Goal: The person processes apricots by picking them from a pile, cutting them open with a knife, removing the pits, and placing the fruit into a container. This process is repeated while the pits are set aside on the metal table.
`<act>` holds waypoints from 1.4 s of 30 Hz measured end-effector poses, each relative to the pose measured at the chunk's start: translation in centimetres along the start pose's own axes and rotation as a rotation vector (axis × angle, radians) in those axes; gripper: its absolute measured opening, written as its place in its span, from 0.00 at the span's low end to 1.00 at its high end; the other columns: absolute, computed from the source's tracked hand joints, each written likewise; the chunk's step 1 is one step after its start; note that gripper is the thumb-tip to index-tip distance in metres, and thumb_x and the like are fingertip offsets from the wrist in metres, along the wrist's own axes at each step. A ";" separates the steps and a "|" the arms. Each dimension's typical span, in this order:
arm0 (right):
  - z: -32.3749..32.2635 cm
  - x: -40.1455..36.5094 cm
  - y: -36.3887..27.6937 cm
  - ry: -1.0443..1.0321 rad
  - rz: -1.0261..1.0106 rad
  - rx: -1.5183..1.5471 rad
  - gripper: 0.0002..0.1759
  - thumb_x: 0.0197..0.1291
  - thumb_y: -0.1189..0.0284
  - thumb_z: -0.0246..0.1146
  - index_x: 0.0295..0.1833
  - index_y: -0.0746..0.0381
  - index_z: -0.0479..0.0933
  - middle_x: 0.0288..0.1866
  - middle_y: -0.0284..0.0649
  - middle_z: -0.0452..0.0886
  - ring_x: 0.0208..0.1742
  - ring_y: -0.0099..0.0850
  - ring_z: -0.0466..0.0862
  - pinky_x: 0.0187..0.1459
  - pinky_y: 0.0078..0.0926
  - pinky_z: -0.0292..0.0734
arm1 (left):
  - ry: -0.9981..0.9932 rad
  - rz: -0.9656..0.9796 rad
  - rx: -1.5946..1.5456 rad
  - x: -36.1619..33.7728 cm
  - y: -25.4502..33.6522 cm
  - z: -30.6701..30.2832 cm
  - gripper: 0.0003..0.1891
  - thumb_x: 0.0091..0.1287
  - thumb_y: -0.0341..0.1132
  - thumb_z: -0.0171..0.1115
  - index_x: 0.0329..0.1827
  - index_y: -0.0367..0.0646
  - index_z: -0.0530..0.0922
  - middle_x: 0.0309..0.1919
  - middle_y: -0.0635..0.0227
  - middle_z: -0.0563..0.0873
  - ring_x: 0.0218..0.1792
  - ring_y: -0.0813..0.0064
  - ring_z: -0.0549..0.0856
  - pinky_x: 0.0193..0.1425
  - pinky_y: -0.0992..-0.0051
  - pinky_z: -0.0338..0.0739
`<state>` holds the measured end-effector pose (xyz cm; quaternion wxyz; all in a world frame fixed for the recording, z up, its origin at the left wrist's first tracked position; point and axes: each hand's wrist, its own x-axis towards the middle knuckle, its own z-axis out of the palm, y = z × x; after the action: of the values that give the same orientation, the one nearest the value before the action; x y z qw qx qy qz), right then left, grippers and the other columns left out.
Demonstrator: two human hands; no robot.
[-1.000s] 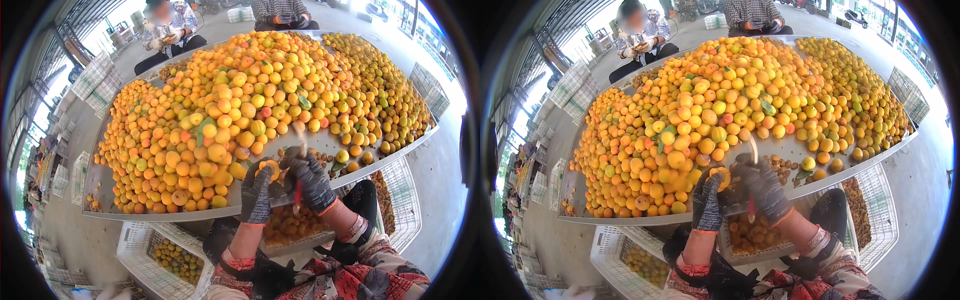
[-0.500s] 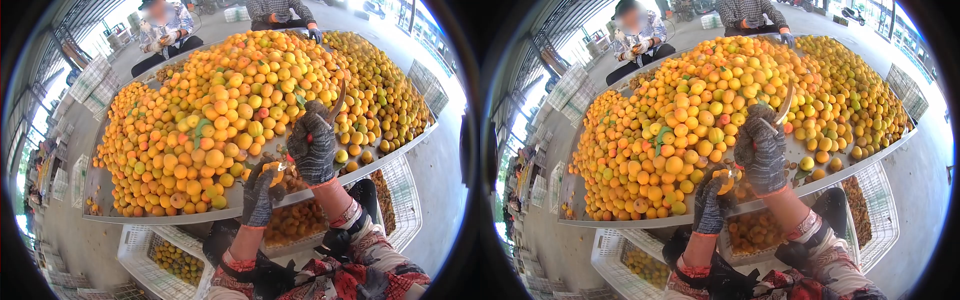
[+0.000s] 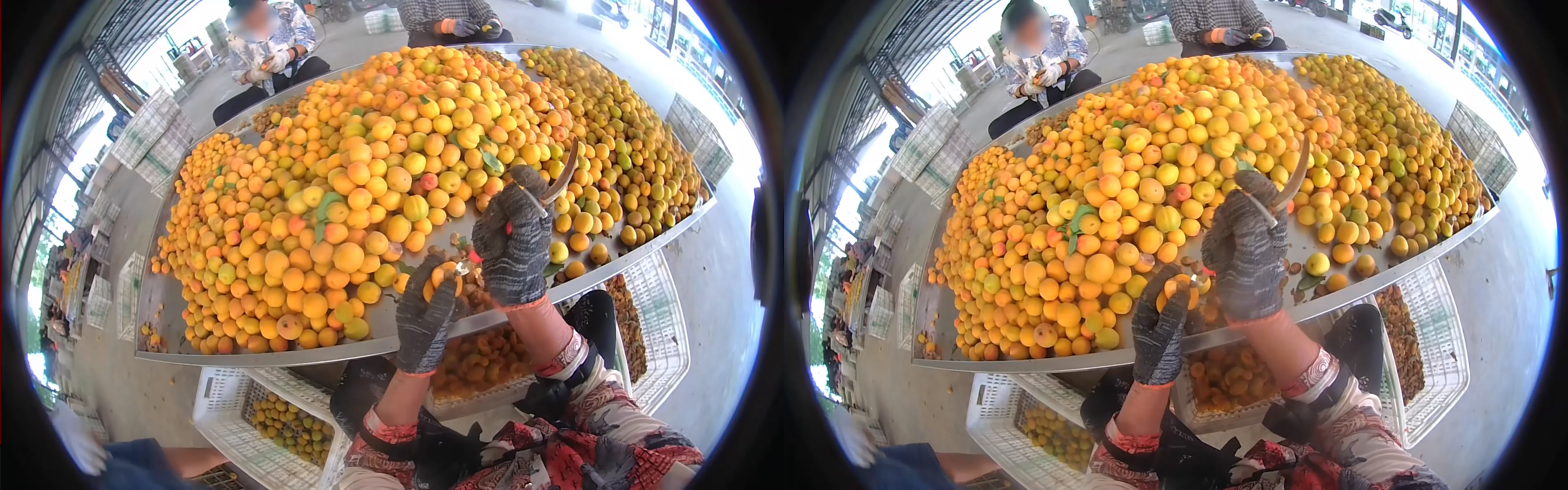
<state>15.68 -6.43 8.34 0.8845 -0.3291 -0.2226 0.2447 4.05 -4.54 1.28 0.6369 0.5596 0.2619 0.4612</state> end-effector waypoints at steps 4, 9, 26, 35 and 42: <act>0.2 0.0 0.1 0.111 0.078 0.048 0.23 0.56 0.65 0.60 0.56 0.58 0.65 0.24 0.30 0.68 0.19 0.18 0.66 0.19 0.17 0.63 | 0.002 -0.171 -0.188 -0.1 0.9 0.2 0.20 0.62 0.32 0.59 0.56 0.38 0.69 0.48 0.67 0.75 0.43 0.81 0.75 0.44 0.81 0.72; 0.0 -0.4 0.4 0.042 -0.011 0.115 0.20 0.58 0.69 0.58 0.57 0.56 0.65 0.21 0.31 0.68 0.12 0.19 0.63 0.13 0.17 0.60 | -0.031 -0.257 -0.325 0.1 1.2 0.1 0.21 0.62 0.33 0.59 0.58 0.39 0.68 0.51 0.66 0.74 0.50 0.79 0.73 0.53 0.79 0.70; 0.1 0.0 -0.2 -0.221 0.200 0.256 0.19 0.56 0.68 0.61 0.53 0.56 0.66 0.22 0.29 0.67 0.17 0.19 0.66 0.17 0.18 0.62 | -0.203 0.039 0.108 -0.4 -1.1 -1.8 0.15 0.60 0.27 0.58 0.50 0.36 0.71 0.43 0.62 0.78 0.43 0.71 0.79 0.47 0.75 0.74; -0.4 -0.7 1.8 -0.314 0.326 0.330 0.22 0.53 0.67 0.65 0.52 0.58 0.66 0.26 0.30 0.70 0.19 0.22 0.70 0.19 0.18 0.66 | -0.274 0.421 0.631 0.1 -2.2 -3.1 0.22 0.48 0.28 0.62 0.49 0.38 0.72 0.42 0.54 0.79 0.41 0.55 0.79 0.46 0.65 0.74; -0.7 -1.8 2.7 -0.199 0.120 -0.029 0.16 0.54 0.74 0.61 0.49 0.63 0.71 0.32 0.31 0.74 0.27 0.18 0.72 0.25 0.14 0.67 | -0.290 0.140 0.567 0.2 -2.5 -1.7 0.22 0.54 0.31 0.63 0.52 0.39 0.69 0.41 0.55 0.78 0.44 0.57 0.78 0.47 0.66 0.74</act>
<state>13.92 -6.01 5.54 0.8370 -0.3285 -0.2927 0.3253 3.42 -3.42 -1.48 0.4532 0.7911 0.2472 0.3281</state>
